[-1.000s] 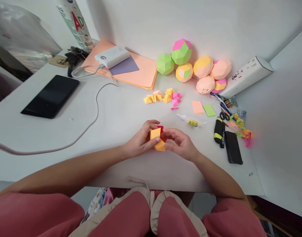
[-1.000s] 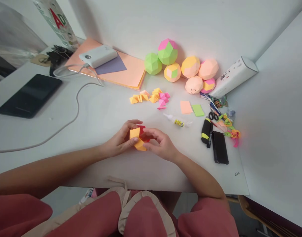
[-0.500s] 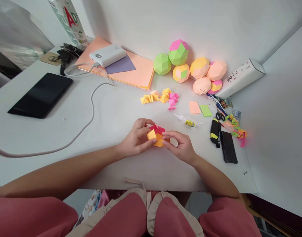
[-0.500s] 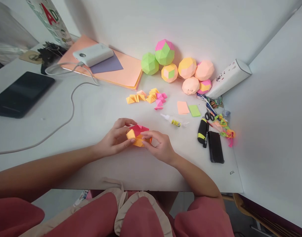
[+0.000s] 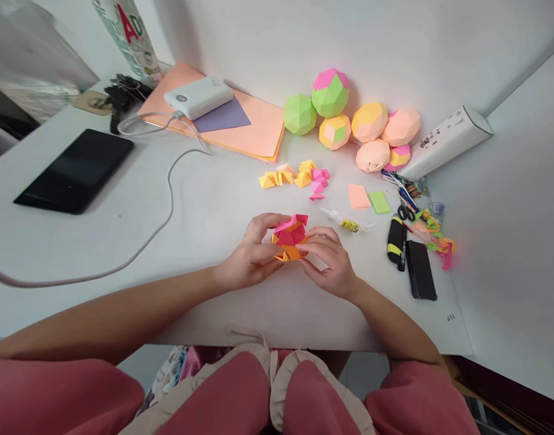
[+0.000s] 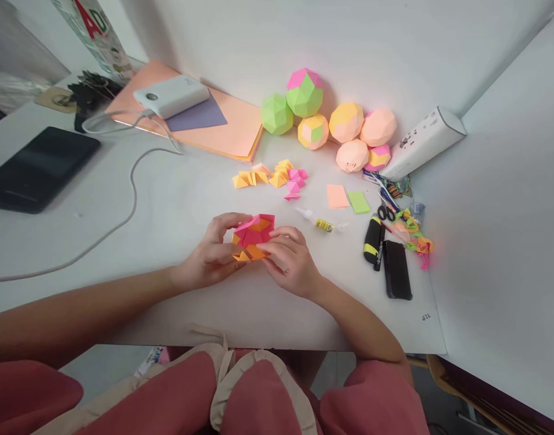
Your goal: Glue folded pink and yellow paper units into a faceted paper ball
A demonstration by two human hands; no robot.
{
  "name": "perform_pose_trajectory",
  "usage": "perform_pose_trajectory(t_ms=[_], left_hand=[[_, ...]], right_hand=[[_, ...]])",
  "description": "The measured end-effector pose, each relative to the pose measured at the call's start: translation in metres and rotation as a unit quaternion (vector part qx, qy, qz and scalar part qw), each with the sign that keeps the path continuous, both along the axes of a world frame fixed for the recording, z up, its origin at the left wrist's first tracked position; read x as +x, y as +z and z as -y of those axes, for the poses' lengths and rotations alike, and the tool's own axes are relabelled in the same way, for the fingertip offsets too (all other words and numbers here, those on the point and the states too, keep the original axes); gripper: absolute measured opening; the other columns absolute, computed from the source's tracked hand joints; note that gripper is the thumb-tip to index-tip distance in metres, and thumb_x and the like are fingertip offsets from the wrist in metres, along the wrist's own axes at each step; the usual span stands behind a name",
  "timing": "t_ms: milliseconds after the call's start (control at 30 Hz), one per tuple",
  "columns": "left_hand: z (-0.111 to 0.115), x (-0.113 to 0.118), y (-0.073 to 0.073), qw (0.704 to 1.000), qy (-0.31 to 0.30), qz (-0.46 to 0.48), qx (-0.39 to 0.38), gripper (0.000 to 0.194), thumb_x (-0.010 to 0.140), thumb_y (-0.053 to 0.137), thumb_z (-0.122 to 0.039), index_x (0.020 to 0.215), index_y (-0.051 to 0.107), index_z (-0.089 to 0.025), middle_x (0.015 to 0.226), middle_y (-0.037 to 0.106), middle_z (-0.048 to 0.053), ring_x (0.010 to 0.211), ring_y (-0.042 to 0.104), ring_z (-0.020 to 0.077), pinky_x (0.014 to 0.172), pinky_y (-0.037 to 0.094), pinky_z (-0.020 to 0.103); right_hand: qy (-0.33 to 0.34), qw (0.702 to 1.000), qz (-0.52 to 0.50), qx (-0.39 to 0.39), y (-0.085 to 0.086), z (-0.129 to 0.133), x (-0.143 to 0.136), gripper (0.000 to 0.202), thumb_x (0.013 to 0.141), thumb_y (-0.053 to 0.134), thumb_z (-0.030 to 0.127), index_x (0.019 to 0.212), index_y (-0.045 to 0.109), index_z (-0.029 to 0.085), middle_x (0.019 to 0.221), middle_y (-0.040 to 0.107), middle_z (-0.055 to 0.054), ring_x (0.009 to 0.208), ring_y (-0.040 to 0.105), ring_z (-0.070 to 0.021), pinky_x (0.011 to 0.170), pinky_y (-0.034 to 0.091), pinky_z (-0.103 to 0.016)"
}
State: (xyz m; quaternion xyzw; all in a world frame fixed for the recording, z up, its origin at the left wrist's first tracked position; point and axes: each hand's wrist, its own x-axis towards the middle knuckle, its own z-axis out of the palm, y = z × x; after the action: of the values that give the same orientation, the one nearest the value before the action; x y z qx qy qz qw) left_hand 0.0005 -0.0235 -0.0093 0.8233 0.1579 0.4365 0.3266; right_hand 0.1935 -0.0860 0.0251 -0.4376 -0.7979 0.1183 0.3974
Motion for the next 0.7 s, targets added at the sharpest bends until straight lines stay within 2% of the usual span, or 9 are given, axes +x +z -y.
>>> perform_pose_trajectory(t_ms=[100, 233, 367, 433, 500, 600, 700], left_hand=[[0.0, -0.001, 0.001, 0.999, -0.02, -0.01, -0.043, 0.01, 0.085, 0.056, -0.024, 0.091, 0.063, -0.021, 0.132, 0.038, 0.012, 0.123, 0.037, 0.0275, 0.1, 0.037, 0.047], [0.001, -0.005, 0.003, 0.983, -0.076, -0.024, -0.168, 0.018, 0.087, 0.053, -0.031, 0.093, 0.064, -0.018, 0.138, 0.032, 0.013, 0.127, 0.034, 0.0286, 0.105, 0.034, 0.043], [0.0, -0.007, 0.003, 0.939, -0.126, -0.008, -0.319, 0.024, 0.09, 0.047, -0.034, 0.09, 0.064, -0.017, 0.132, 0.035, 0.011, 0.129, 0.03, 0.0275, 0.1, 0.04, 0.036], [-0.002, -0.007, 0.003, 0.911, -0.141, -0.005, -0.389, 0.025, 0.089, 0.048, -0.037, 0.088, 0.064, -0.018, 0.126, 0.037, 0.01, 0.125, 0.032, 0.0266, 0.096, 0.043, 0.034], [-0.004, -0.006, 0.004, 0.875, -0.166, -0.001, -0.454, 0.024, 0.088, 0.05, -0.038, 0.087, 0.064, -0.018, 0.119, 0.04, 0.009, 0.113, 0.042, 0.0238, 0.089, 0.045, 0.033], [-0.008, -0.005, 0.006, 0.824, -0.203, 0.009, -0.528, 0.022, 0.086, 0.053, -0.036, 0.087, 0.063, -0.017, 0.11, 0.046, 0.007, 0.093, 0.051, 0.0193, 0.08, 0.046, 0.031], [-0.009, -0.003, 0.01, 0.791, -0.232, 0.019, -0.566, 0.022, 0.085, 0.054, -0.036, 0.088, 0.063, -0.016, 0.101, 0.052, 0.007, 0.085, 0.053, 0.0192, 0.074, 0.045, 0.03]], right_hand=[[0.005, 0.999, -0.024, -0.034, 0.002, 0.0, 0.0, 0.026, 0.077, 0.06, 0.009, 0.099, 0.061, 0.023, 0.073, 0.065, -0.003, 0.093, 0.056, -0.0219, 0.08, 0.051, -0.042], [0.014, 0.978, -0.118, -0.173, 0.007, 0.003, 0.001, 0.02, 0.079, 0.061, 0.015, 0.097, 0.061, 0.023, 0.073, 0.062, -0.002, 0.081, 0.057, -0.0172, 0.077, 0.051, -0.038], [0.029, 0.936, -0.198, -0.288, 0.006, 0.008, 0.005, 0.015, 0.079, 0.063, 0.023, 0.094, 0.063, 0.022, 0.08, 0.061, -0.002, 0.08, 0.058, -0.0149, 0.074, 0.051, -0.034], [0.034, 0.926, -0.208, -0.313, 0.004, 0.007, 0.008, 0.014, 0.082, 0.059, 0.026, 0.094, 0.063, 0.022, 0.087, 0.062, -0.004, 0.084, 0.059, -0.0152, 0.074, 0.051, -0.033], [0.007, 0.938, -0.186, -0.294, 0.002, 0.0, 0.012, 0.013, 0.085, 0.055, 0.027, 0.093, 0.064, 0.021, 0.092, 0.063, -0.005, 0.089, 0.059, -0.016, 0.079, 0.05, -0.033], [-0.089, 0.967, -0.103, -0.213, 0.003, -0.024, 0.021, 0.013, 0.085, 0.053, 0.025, 0.092, 0.063, 0.02, 0.093, 0.064, -0.006, 0.089, 0.06, -0.0168, 0.081, 0.049, -0.033], [-0.178, 0.973, 0.067, -0.132, 0.004, -0.059, 0.03, 0.016, 0.083, 0.052, 0.019, 0.095, 0.062, 0.019, 0.104, 0.063, -0.008, 0.099, 0.055, -0.0199, 0.086, 0.047, -0.034]])
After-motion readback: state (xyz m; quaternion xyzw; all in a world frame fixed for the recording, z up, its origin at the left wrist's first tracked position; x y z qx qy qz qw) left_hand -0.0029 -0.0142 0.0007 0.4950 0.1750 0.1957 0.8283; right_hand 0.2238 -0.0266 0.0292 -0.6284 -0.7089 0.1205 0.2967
